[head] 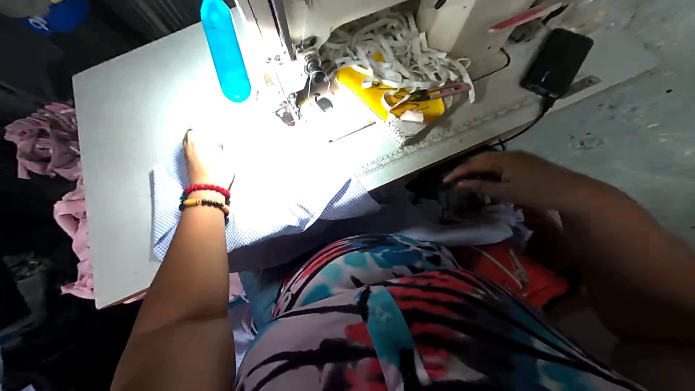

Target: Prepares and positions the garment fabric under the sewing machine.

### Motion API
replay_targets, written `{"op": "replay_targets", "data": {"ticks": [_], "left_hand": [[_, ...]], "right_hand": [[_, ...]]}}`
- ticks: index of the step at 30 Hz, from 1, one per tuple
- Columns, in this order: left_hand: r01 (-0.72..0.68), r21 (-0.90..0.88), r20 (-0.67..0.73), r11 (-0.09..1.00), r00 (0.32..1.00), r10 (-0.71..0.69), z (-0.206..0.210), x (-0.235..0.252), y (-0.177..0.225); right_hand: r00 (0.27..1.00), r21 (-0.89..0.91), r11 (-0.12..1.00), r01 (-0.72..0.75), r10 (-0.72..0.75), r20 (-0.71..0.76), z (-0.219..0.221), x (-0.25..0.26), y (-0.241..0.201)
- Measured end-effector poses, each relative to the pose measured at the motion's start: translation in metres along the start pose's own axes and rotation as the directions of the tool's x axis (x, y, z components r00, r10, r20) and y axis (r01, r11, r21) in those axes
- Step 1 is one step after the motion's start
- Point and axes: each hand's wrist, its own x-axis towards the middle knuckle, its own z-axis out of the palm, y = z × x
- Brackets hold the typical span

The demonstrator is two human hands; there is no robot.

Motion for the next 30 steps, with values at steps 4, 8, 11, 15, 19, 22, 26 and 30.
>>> {"op": "replay_targets", "data": {"ticks": [4, 8, 11, 15, 19, 22, 26, 30], "left_hand": [[0.097, -0.099, 0.024, 0.99, 0.995, -0.095, 0.005, 0.035, 0.019], [0.208, -0.038, 0.035, 0.977, 0.978, -0.206, 0.017, 0.05, 0.038], [0.14, -0.074, -0.064, 0.987, 0.987, -0.145, 0.025, 0.053, 0.034], [-0.034, -0.228, -0.209, 0.973, 0.978, -0.015, 0.012, 0.037, 0.034], [-0.062, -0.486, -0.223, 0.872, 0.973, -0.055, -0.005, 0.0, 0.015], [-0.233, -0.542, -0.293, 0.808, 0.953, 0.079, -0.033, -0.036, -0.005], [-0.212, -0.928, -0.123, 0.306, 0.951, 0.284, -0.064, -0.081, -0.029], [0.17, -0.985, 0.135, -0.015, 0.83, 0.542, -0.093, -0.14, 0.044]], "right_hand": [[0.954, -0.11, 0.986, 0.122, -0.147, -0.262, -0.018, 0.031, -0.011], [0.884, -0.187, 0.955, 0.229, -0.284, -0.371, -0.027, 0.076, -0.025], [0.898, -0.249, 0.955, 0.163, -0.248, -0.364, -0.029, 0.112, -0.037], [0.958, -0.36, 0.933, -0.011, -0.093, -0.27, -0.011, 0.146, -0.051], [0.93, -0.137, 0.989, 0.063, -0.108, -0.351, -0.008, 0.15, -0.051], [0.873, 0.13, 0.971, 0.201, -0.117, -0.474, -0.019, 0.135, -0.077], [0.766, 0.197, 0.86, 0.47, -0.288, -0.574, -0.007, 0.105, -0.153], [0.685, 0.089, 0.702, 0.707, -0.647, -0.334, 0.043, 0.083, -0.215]]}}
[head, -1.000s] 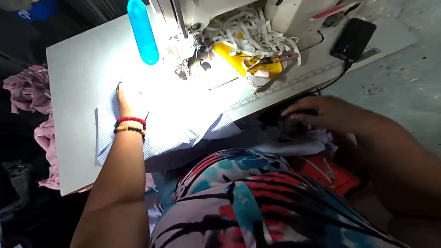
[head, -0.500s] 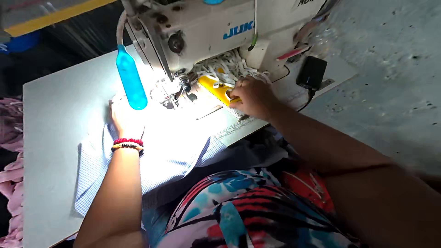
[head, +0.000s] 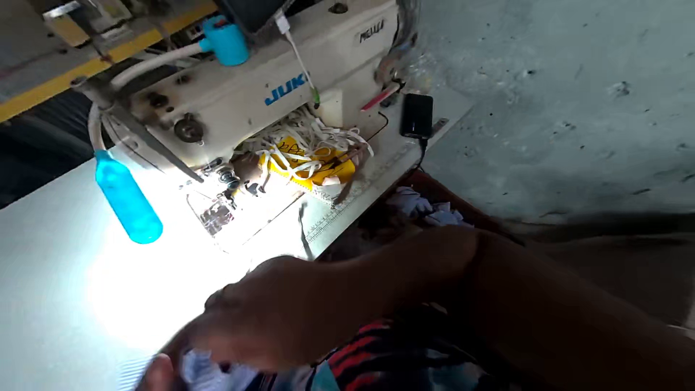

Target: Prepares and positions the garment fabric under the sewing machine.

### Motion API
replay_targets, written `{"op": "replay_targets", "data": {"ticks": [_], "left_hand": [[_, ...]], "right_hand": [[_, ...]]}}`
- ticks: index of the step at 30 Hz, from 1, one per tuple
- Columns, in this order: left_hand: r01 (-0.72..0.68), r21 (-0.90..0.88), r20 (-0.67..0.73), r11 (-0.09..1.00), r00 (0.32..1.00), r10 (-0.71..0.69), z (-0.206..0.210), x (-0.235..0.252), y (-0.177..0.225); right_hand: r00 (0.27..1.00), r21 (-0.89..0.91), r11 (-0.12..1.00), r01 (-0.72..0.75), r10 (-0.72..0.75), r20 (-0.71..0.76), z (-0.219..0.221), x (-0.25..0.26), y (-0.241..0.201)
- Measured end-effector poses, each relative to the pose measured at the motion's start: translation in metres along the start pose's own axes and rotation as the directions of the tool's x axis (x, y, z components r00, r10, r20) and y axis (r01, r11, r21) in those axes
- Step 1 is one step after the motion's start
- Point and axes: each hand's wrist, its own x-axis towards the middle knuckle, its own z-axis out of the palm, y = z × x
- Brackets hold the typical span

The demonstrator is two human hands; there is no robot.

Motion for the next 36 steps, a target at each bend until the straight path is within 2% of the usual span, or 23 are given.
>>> {"op": "replay_targets", "data": {"ticks": [3, 4, 6, 8, 10, 14, 16, 18, 20, 23, 26, 28, 30, 33, 36], "left_hand": [[0.034, -0.237, -0.081, 0.971, 0.995, -0.055, 0.028, -0.004, -0.021], [0.007, -0.328, -0.126, 0.945, 0.991, -0.051, 0.028, -0.001, -0.03], [-0.074, -0.408, -0.308, 0.91, 0.949, -0.061, 0.027, 0.004, -0.037], [-0.144, -0.4, -0.472, 0.905, 0.879, -0.069, 0.021, 0.004, -0.036], [-0.171, -0.339, -0.568, 0.925, 0.821, -0.057, 0.012, 0.003, -0.032], [-0.123, -0.203, -0.665, 0.971, 0.746, -0.044, -0.001, -0.003, -0.029], [-0.084, -0.144, -0.702, 0.986, 0.711, -0.042, -0.003, -0.005, -0.03], [-0.024, -0.08, -0.702, 0.996, 0.711, -0.039, -0.001, -0.007, -0.033], [0.044, 0.009, -0.653, 0.999, 0.757, -0.027, 0.003, -0.007, -0.038], [0.081, 0.154, -0.462, 0.985, 0.887, -0.001, 0.01, -0.005, -0.043], [0.073, 0.292, -0.293, 0.954, 0.956, 0.017, 0.022, 0.001, -0.044], [0.048, 0.361, -0.229, 0.931, 0.973, 0.039, 0.03, 0.003, -0.046], [0.033, 0.377, -0.214, 0.926, 0.975, 0.052, 0.033, 0.004, -0.05], [0.083, 0.362, -0.242, 0.928, 0.97, 0.008, 0.033, 0.003, -0.052], [0.112, 0.281, -0.223, 0.953, 0.973, -0.049, 0.031, -0.001, -0.051]], "right_hand": [[0.989, -0.155, 0.976, 0.151, -0.15, 0.016, 0.02, -0.01, -0.008], [0.987, -0.175, 0.971, 0.161, -0.16, 0.02, 0.022, -0.013, -0.007], [0.993, -0.163, 0.981, 0.108, -0.098, 0.066, 0.022, -0.023, -0.003], [0.992, -0.176, 0.984, 0.008, 0.014, 0.126, 0.018, -0.035, 0.005], [0.979, -0.161, 0.98, -0.117, 0.141, 0.149, 0.013, -0.05, 0.018], [0.918, -0.07, 0.939, -0.337, 0.345, 0.197, 0.002, -0.086, 0.044], [0.888, -0.039, 0.918, -0.395, 0.392, 0.242, -0.002, -0.1, 0.053], [0.877, -0.025, 0.916, -0.401, 0.391, 0.278, -0.003, -0.111, 0.06], [0.896, -0.034, 0.93, -0.365, 0.361, 0.26, -0.005, -0.113, 0.063], [0.951, -0.094, 0.955, -0.283, 0.292, 0.101, -0.006, -0.092, 0.052], [0.981, -0.075, 0.979, -0.191, 0.188, -0.045, 0.005, -0.056, 0.033], [0.985, -0.019, 0.989, -0.143, 0.141, -0.102, 0.02, -0.04, 0.03], [0.975, 0.061, 0.985, -0.16, 0.167, -0.145, 0.035, -0.032, 0.03], [0.962, 0.192, 0.966, -0.173, 0.208, -0.179, 0.046, -0.033, 0.03], [0.97, 0.349, 0.93, -0.115, 0.18, -0.16, 0.045, -0.036, 0.033]]}}
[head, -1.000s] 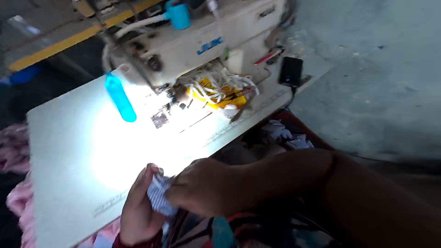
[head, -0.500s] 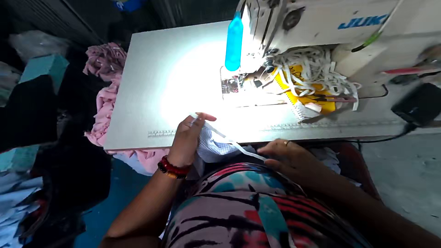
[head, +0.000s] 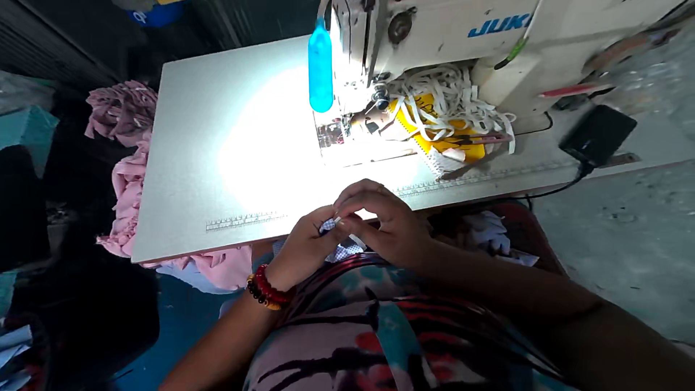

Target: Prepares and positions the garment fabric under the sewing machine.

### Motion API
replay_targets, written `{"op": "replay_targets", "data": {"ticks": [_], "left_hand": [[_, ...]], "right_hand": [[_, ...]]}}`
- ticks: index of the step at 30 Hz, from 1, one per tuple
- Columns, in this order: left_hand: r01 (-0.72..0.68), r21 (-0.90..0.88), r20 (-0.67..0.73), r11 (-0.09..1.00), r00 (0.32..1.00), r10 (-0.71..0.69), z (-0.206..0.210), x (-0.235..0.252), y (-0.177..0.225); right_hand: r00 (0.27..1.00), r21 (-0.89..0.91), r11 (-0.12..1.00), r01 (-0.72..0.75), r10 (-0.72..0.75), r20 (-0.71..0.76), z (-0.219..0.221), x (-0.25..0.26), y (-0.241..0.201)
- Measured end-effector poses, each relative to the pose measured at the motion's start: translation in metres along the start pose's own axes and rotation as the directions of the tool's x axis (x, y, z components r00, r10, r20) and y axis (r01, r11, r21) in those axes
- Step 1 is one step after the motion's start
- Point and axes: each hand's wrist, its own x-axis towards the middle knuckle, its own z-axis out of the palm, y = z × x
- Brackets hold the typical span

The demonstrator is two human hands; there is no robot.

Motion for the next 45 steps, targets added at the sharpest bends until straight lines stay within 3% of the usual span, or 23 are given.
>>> {"op": "replay_targets", "data": {"ticks": [2, 5, 11, 13, 16, 24, 28, 31, 34, 38, 41, 42, 43, 44, 45], "left_hand": [[0.016, -0.064, 0.006, 0.998, 1.0, -0.015, -0.006, -0.002, 0.0], [-0.067, -0.063, -0.026, 0.996, 0.998, 0.065, -0.011, -0.002, 0.003], [-0.274, 0.201, -0.012, 0.94, 0.959, 0.283, 0.0, 0.003, 0.018], [-0.242, 0.393, -0.087, 0.887, 0.951, 0.298, -0.004, 0.016, 0.021], [-0.102, 0.538, -0.223, 0.837, 0.94, 0.258, -0.008, 0.058, 0.024], [-0.074, 0.4, -0.331, 0.913, 0.918, 0.22, 0.019, 0.161, 0.018], [-0.101, 0.457, -0.399, 0.884, 0.865, 0.305, 0.03, 0.169, 0.013], [-0.134, 0.382, -0.455, 0.914, 0.834, 0.312, 0.035, 0.17, 0.008], [-0.178, 0.256, -0.471, 0.95, 0.836, 0.283, 0.034, 0.168, 0.008], [-0.163, 0.237, -0.429, 0.958, 0.867, 0.254, 0.015, 0.14, -0.002], [-0.194, 0.207, -0.545, 0.959, 0.791, 0.278, -0.038, 0.084, -0.018], [-0.201, 0.265, -0.607, 0.943, 0.725, 0.325, -0.069, 0.061, -0.023], [-0.16, 0.347, -0.695, 0.924, 0.617, 0.368, -0.102, 0.037, -0.026], [-0.04, 0.464, -0.758, 0.885, 0.5, 0.42, -0.133, 0.012, -0.028], [0.162, 0.565, -0.779, 0.809, 0.426, 0.459, -0.156, -0.012, -0.026]], "right_hand": [[1.0, 0.078, 0.997, -0.013, 0.012, 0.019, -0.012, 0.003, -0.001], [0.989, 0.081, 0.992, -0.099, 0.089, 0.116, -0.03, 0.003, -0.003], [0.894, 0.031, 0.978, -0.206, 0.175, 0.414, -0.016, -0.017, 0.008], [0.873, 0.038, 0.969, -0.242, 0.201, 0.444, -0.016, -0.019, 0.008], [0.886, 0.001, 0.988, -0.154, 0.138, 0.443, -0.017, -0.023, 0.004], [0.894, 0.016, 0.999, -0.028, 0.018, 0.448, -0.02, -0.037, 0.0], [0.897, 0.044, 0.998, -0.037, 0.014, 0.441, -0.025, -0.043, 0.002], [0.905, 0.064, 0.997, -0.037, 0.006, 0.426, -0.025, -0.042, 0.004], [0.925, 0.085, 0.996, -0.041, 0.006, 0.381, -0.025, -0.042, 0.005], [0.966, 0.049, 0.996, -0.076, 0.061, 0.25, -0.033, -0.039, 0.002], [0.983, 0.051, 0.993, -0.109, 0.101, 0.151, -0.043, -0.034, 0.0], [0.988, 0.062, 0.994, -0.093, 0.085, 0.133, -0.045, -0.032, 0.002], [0.99, 0.073, 0.995, -0.072, 0.062, 0.127, -0.045, -0.03, 0.003], [0.991, 0.084, 0.995, -0.051, 0.039, 0.131, -0.045, -0.029, 0.004], [0.99, 0.097, 0.995, -0.031, 0.017, 0.141, -0.043, -0.027, 0.004]]}}
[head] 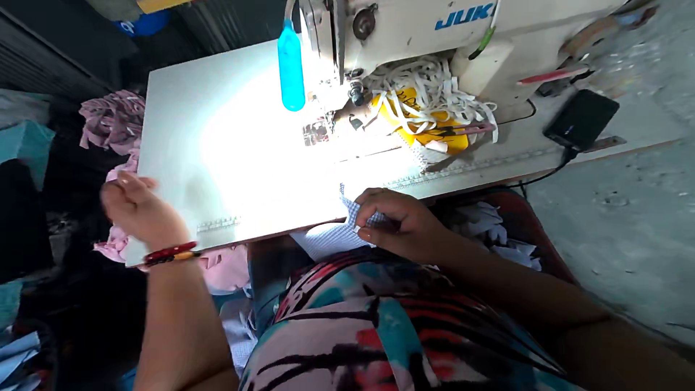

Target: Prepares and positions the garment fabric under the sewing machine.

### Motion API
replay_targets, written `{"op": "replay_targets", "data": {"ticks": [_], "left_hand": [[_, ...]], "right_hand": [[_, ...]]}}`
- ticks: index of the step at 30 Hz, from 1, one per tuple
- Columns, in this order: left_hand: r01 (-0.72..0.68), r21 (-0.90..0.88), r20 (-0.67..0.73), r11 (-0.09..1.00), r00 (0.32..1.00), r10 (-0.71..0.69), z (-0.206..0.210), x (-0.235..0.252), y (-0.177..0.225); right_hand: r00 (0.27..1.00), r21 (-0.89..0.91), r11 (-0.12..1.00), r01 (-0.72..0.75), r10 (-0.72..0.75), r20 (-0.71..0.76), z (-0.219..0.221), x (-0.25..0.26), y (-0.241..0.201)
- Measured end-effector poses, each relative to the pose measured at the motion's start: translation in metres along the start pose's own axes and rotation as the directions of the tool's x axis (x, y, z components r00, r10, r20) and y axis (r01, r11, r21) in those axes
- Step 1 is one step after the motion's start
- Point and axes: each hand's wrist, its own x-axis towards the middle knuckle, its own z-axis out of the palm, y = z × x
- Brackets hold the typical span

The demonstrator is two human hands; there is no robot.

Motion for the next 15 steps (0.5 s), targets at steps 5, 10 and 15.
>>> {"op": "replay_targets", "data": {"ticks": [5, 10, 15], "left_hand": [[-0.028, 0.111, 0.406, 0.993, 0.914, -0.02, -0.03, -0.028, 0.059], [0.401, -0.528, 0.847, 0.748, 0.307, 0.433, 0.036, -0.077, 0.095], [0.489, -0.484, 0.875, 0.726, 0.244, 0.419, 0.056, -0.076, 0.091]], "right_hand": [[0.988, 0.044, 0.995, 0.084, -0.089, 0.123, 0.018, 0.016, -0.001], [0.971, 0.012, 0.99, 0.14, -0.14, 0.193, 0.023, 0.019, -0.009], [0.991, -0.069, 0.997, 0.022, -0.013, 0.135, 0.0, 0.006, -0.011]]}}
